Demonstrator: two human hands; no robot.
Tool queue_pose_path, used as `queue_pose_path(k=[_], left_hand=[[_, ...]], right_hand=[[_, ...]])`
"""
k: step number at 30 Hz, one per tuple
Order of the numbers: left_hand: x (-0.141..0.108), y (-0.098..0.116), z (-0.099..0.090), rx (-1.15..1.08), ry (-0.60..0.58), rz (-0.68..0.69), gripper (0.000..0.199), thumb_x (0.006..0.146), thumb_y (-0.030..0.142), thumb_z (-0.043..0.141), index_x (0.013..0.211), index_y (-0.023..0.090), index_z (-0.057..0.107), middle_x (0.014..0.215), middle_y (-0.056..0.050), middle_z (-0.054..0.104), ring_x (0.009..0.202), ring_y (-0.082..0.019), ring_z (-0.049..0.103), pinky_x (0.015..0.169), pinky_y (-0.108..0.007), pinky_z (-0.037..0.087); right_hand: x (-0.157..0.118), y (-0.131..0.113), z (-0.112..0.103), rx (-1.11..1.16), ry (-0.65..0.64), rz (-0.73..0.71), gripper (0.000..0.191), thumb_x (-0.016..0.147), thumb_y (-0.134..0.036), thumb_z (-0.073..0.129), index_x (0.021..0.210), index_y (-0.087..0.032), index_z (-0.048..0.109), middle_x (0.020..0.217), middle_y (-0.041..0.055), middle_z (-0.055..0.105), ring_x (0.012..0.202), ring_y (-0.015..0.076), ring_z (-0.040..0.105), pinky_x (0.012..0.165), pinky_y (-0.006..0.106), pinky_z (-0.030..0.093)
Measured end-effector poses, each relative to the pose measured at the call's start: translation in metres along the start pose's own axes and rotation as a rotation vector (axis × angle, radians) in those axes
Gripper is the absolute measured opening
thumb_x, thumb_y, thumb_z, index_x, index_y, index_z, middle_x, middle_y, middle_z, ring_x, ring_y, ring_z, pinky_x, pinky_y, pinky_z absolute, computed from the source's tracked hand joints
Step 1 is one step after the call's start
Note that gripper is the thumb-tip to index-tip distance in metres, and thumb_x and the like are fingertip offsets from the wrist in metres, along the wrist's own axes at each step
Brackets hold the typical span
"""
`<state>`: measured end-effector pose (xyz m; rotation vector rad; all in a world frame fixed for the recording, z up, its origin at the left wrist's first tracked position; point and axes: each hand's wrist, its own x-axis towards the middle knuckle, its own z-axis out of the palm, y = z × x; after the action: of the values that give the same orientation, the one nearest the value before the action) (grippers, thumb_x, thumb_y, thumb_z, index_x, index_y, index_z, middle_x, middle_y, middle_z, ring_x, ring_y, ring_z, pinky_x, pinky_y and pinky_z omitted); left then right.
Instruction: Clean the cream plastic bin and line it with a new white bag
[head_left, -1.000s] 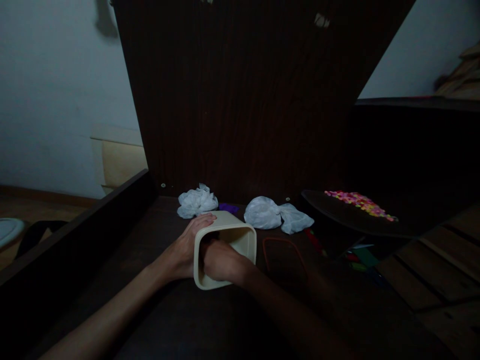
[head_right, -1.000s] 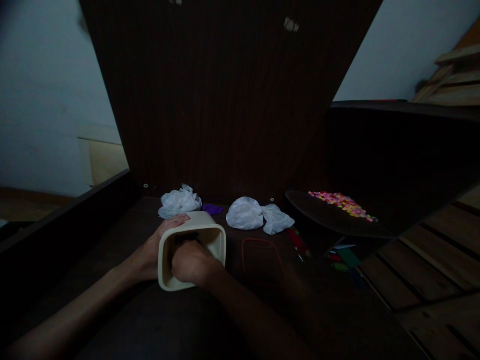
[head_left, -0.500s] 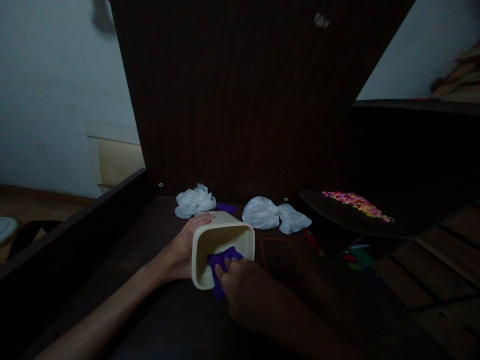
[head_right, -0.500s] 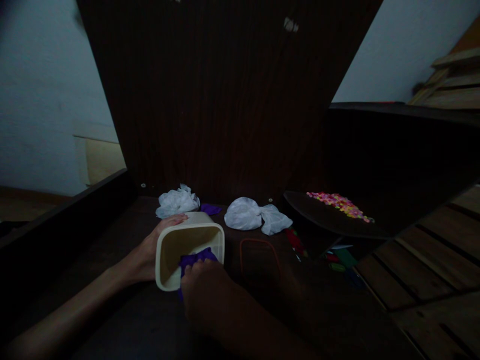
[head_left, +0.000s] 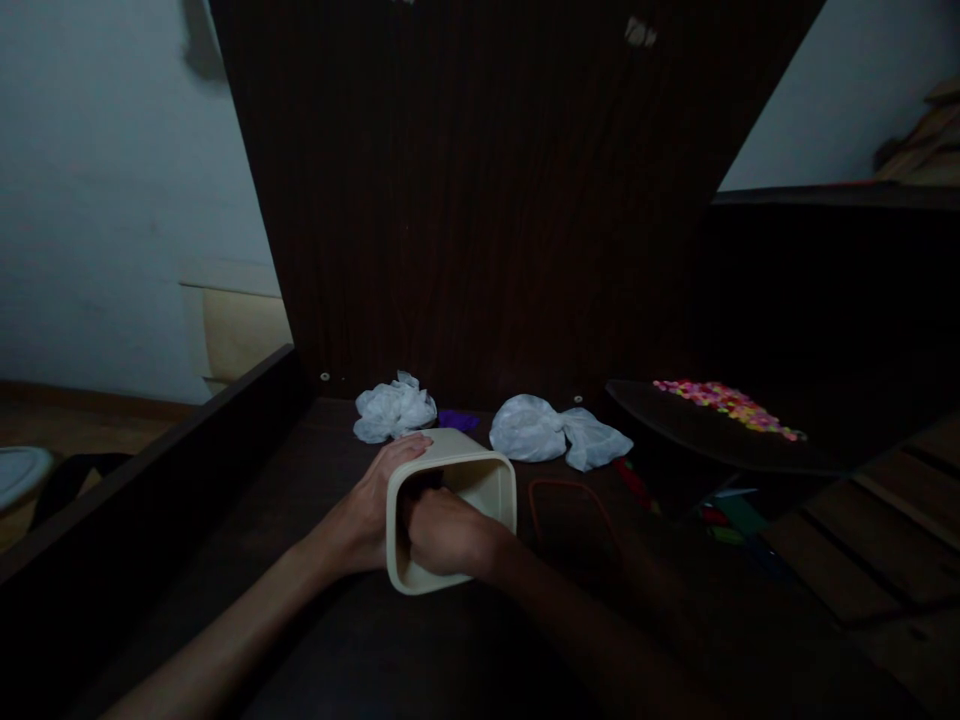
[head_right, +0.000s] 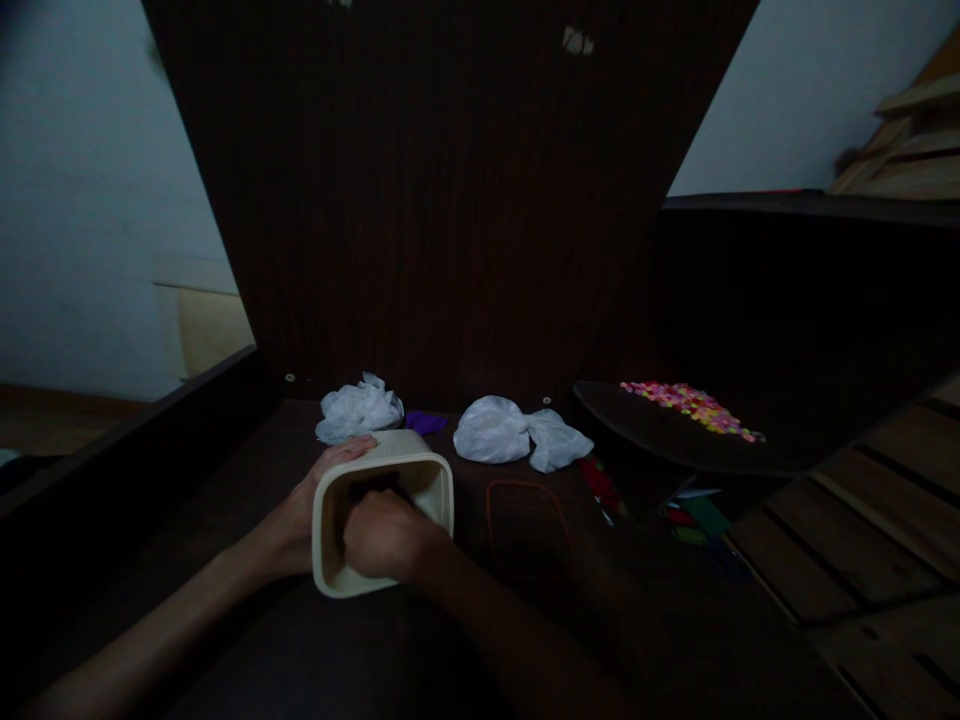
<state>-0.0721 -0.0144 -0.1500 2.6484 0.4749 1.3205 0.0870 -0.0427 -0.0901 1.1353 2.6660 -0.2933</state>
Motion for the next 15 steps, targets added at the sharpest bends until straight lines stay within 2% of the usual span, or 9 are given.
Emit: queue_pose_path(k=[4,7,9,12,15], left_hand=[[0.002,-0.001,-0.002,-0.009,-0.011,0.004,0.101,0.077,0.033,0.084,0.158,0.022,0.024,0.147,-0.023,0.050,0.140,-0.042,0.049,0.117,-0.063,0.042],[0.002,0.000,-0.002,0.001,-0.009,0.011,0.104,0.076,0.037,0.085,0.158,0.022,0.023,0.146,-0.023,0.050,0.138,-0.043,0.050,0.114,-0.063,0.044],[0.002,0.001,-0.003,0.008,-0.015,0.006,0.107,0.075,0.040,0.086,0.158,0.022,0.021,0.147,-0.023,0.050,0.137,-0.044,0.051,0.114,-0.064,0.044],[0.004,0.005,-0.003,0.022,-0.041,0.003,0.107,0.076,0.041,0.086,0.159,0.022,0.021,0.146,-0.023,0.051,0.138,-0.044,0.050,0.114,-0.067,0.043],[0.007,0.008,-0.002,0.024,-0.028,0.015,0.108,0.075,0.042,0.086,0.158,0.020,0.021,0.145,-0.023,0.051,0.138,-0.044,0.050,0.112,-0.067,0.045]], right_hand=[[-0.021,-0.010,-0.002,0.029,-0.019,-0.018,0.027,0.089,-0.016,0.056,0.101,-0.004,0.076,0.101,0.0208,0.078,0.088,0.0288,0.076,0.075,0.034,0.058],[-0.051,-0.015,0.001,-0.004,0.062,-0.090,0.037,0.089,-0.015,0.056,0.120,0.000,0.069,0.120,0.0250,0.072,0.102,0.0300,0.072,0.088,0.037,0.057],[-0.072,-0.017,0.003,-0.061,0.115,-0.135,0.044,0.090,-0.014,0.053,0.129,0.004,0.062,0.124,0.0288,0.069,0.106,0.0319,0.071,0.093,0.042,0.056],[-0.089,-0.020,0.001,-0.082,0.081,-0.090,0.037,0.091,-0.012,0.050,0.119,0.003,0.069,0.116,0.0288,0.072,0.094,0.0300,0.074,0.086,0.042,0.058],[-0.081,-0.019,0.000,-0.102,0.050,0.007,0.028,0.089,-0.010,0.053,0.105,-0.003,0.075,0.107,0.0265,0.075,0.089,0.0273,0.074,0.081,0.038,0.059]])
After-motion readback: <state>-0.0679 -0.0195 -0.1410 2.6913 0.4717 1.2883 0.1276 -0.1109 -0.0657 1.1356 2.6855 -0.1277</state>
